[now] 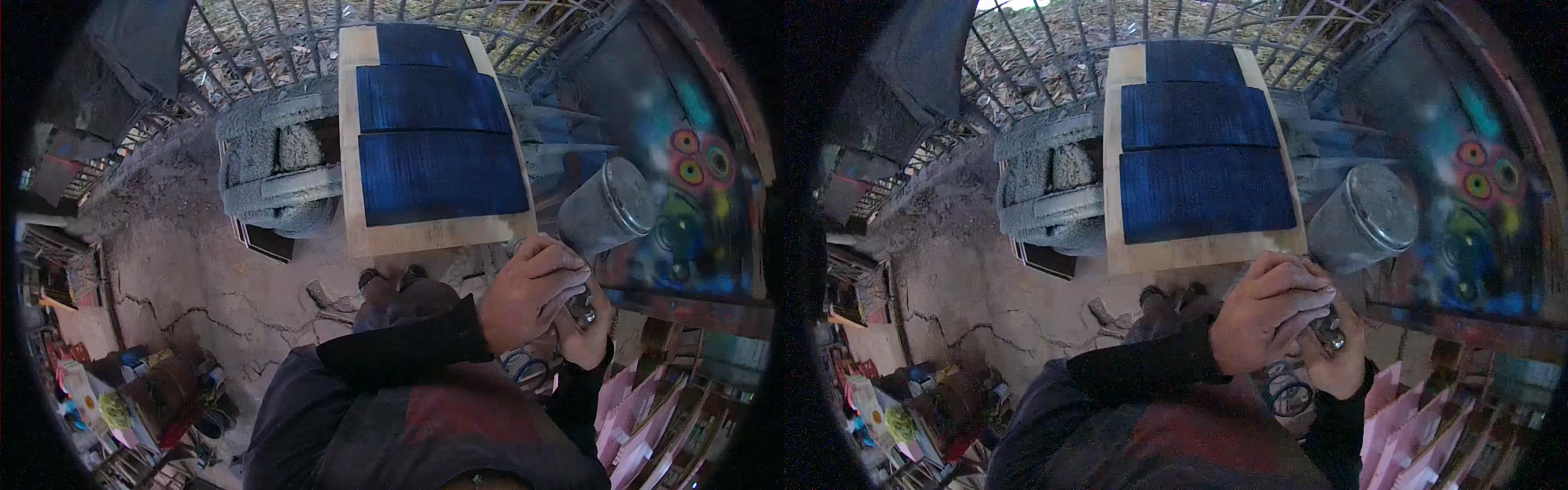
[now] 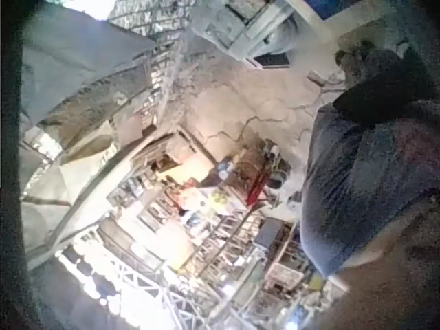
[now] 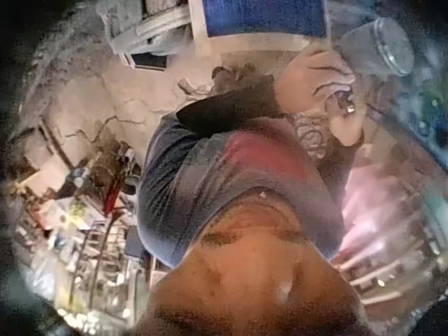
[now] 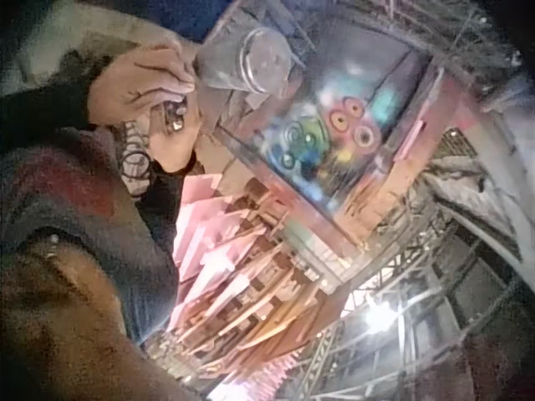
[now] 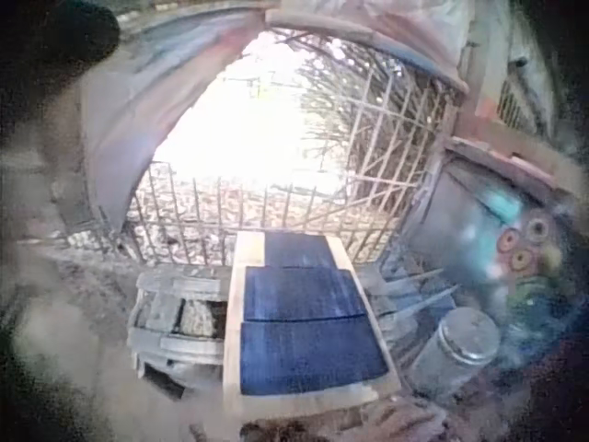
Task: Spray painting wooden boards and drying them with a heat gun.
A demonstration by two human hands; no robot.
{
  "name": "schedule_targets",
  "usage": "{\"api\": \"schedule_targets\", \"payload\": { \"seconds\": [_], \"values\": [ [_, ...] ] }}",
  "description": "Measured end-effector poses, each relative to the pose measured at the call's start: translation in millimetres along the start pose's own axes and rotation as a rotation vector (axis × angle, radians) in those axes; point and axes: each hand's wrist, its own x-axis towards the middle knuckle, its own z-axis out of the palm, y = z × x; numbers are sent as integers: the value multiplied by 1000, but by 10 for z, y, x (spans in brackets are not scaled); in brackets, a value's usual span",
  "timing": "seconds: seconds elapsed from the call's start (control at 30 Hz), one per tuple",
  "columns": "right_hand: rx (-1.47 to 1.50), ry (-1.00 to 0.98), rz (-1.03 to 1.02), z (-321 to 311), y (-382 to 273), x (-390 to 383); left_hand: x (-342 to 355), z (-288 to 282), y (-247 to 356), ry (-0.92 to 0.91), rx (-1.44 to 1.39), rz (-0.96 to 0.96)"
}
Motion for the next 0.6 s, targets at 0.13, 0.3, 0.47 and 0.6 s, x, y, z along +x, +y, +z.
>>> {"api": "schedule_targets", "payload": {
  "seconds": [0.13, 0.3, 0.47, 0.6],
  "values": [
    [16, -64, 50, 123, -186, 21, -13, -287, 198, -4, 103, -62],
    [45, -65, -18, 399, -343, 46, -58, -635, 350, -21, 106, -70],
    [85, -171, -22, 468, -441, 16, -121, -789, 522, 32, 92, -126],
    [28, -230, -20, 454, -442, -7, -152, -804, 543, 18, 119, -120]
  ]
}}
